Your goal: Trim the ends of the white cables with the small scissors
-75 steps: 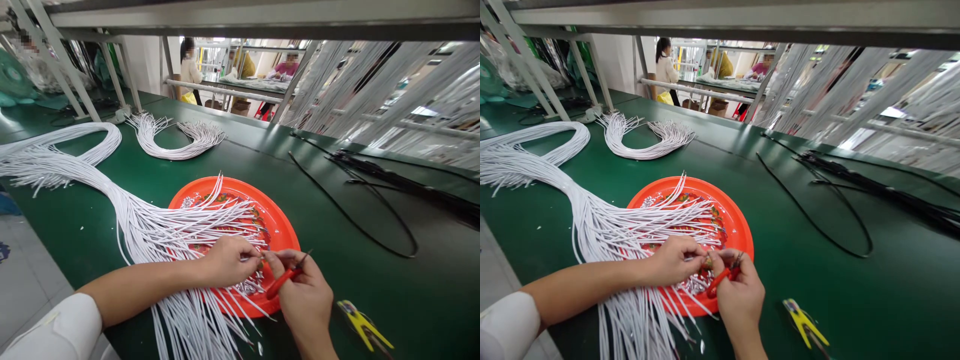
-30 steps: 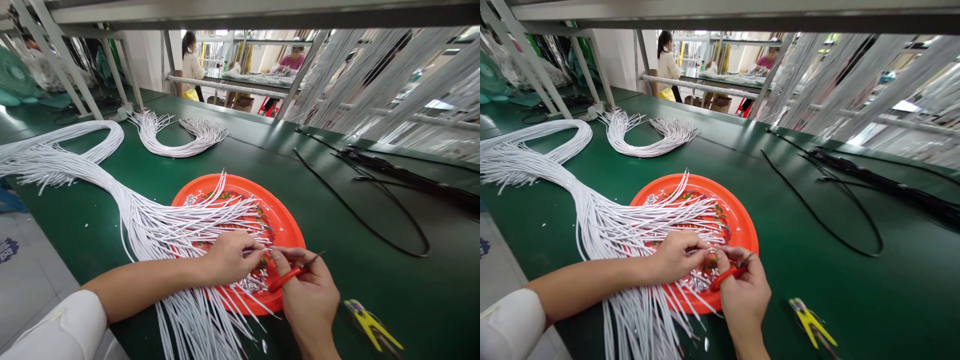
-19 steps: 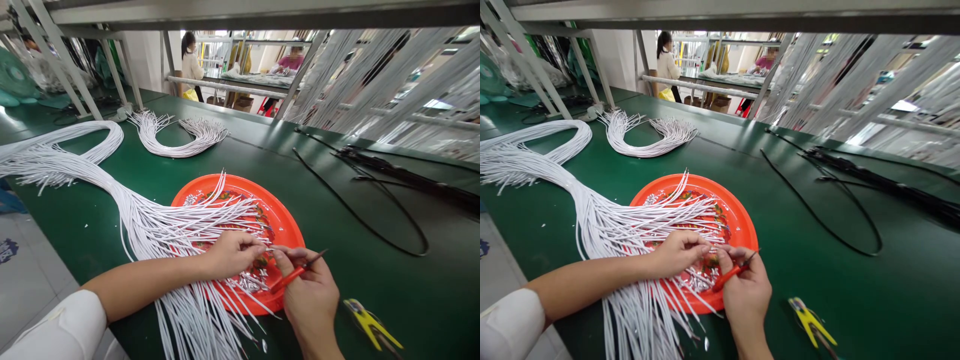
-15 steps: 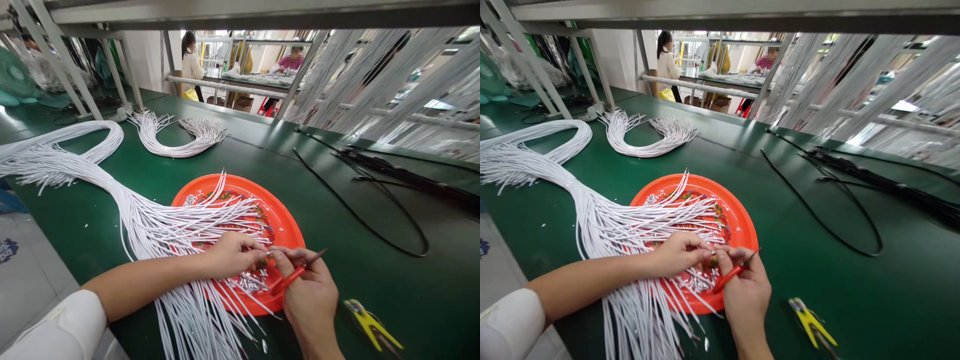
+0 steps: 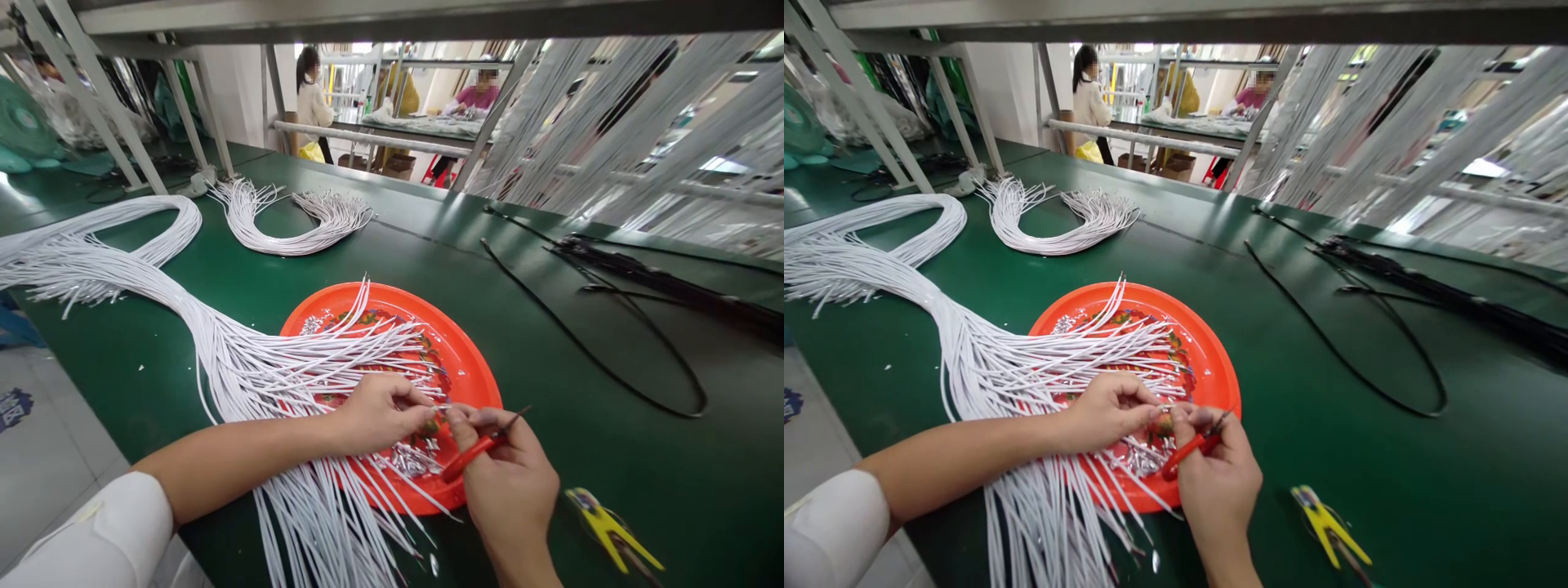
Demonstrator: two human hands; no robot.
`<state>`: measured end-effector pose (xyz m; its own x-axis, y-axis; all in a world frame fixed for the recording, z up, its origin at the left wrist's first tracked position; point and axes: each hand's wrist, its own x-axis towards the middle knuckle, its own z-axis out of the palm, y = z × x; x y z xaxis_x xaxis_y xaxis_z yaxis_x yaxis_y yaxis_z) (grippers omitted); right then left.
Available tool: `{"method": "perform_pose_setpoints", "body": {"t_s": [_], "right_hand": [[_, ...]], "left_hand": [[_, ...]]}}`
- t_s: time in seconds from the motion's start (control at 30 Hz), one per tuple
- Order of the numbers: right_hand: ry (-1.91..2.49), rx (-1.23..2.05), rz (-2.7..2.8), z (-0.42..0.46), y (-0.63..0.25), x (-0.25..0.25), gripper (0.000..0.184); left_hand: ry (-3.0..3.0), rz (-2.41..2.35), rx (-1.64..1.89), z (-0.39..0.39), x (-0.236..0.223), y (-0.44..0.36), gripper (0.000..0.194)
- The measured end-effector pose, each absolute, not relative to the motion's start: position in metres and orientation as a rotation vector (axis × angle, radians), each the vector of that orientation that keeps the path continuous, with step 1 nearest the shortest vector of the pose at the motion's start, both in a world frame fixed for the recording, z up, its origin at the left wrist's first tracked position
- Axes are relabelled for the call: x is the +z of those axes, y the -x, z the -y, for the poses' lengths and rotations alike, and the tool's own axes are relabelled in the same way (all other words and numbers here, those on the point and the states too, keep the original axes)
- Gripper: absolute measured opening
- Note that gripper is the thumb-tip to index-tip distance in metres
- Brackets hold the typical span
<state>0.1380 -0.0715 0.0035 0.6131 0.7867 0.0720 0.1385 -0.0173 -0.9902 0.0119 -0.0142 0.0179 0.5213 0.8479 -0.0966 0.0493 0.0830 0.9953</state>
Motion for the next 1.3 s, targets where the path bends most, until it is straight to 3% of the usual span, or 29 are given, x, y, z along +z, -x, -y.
{"method": "perform_pose_setpoints", "body": {"t_s": [0.33, 0.57, 0.97, 1.17, 1.3], "right_hand": [[1.49, 0.579, 0.889, 0.074, -0.136, 0.003, 0.025], [1.648, 0.052, 1.292, 0.08, -0.137, -0.003, 0.014], [1.371, 0.848, 0.533, 0.072, -0.127, 0.015, 0.037], [1.328, 0.994, 0.407, 0.068, -0.133, 0.02, 0.04], [1.391, 0.874, 0.51, 0.068, -0.143, 0.018, 0.037]], "left_hand": [[-1.472, -0.89, 0.768, 0.014, 0.018, -0.012, 0.012], [-1.854, -0.965, 0.93, 0.016, 0.017, -0.009, 0.011], [-2.352, -0.867, 0.899, 0.019, 0.012, -0.005, 0.023], [-2.272, -0.828, 0.919, 0.017, 0.01, -0.005, 0.02], [-2.092, -0.851, 0.923, 0.015, 0.009, -0.007, 0.017]]}}
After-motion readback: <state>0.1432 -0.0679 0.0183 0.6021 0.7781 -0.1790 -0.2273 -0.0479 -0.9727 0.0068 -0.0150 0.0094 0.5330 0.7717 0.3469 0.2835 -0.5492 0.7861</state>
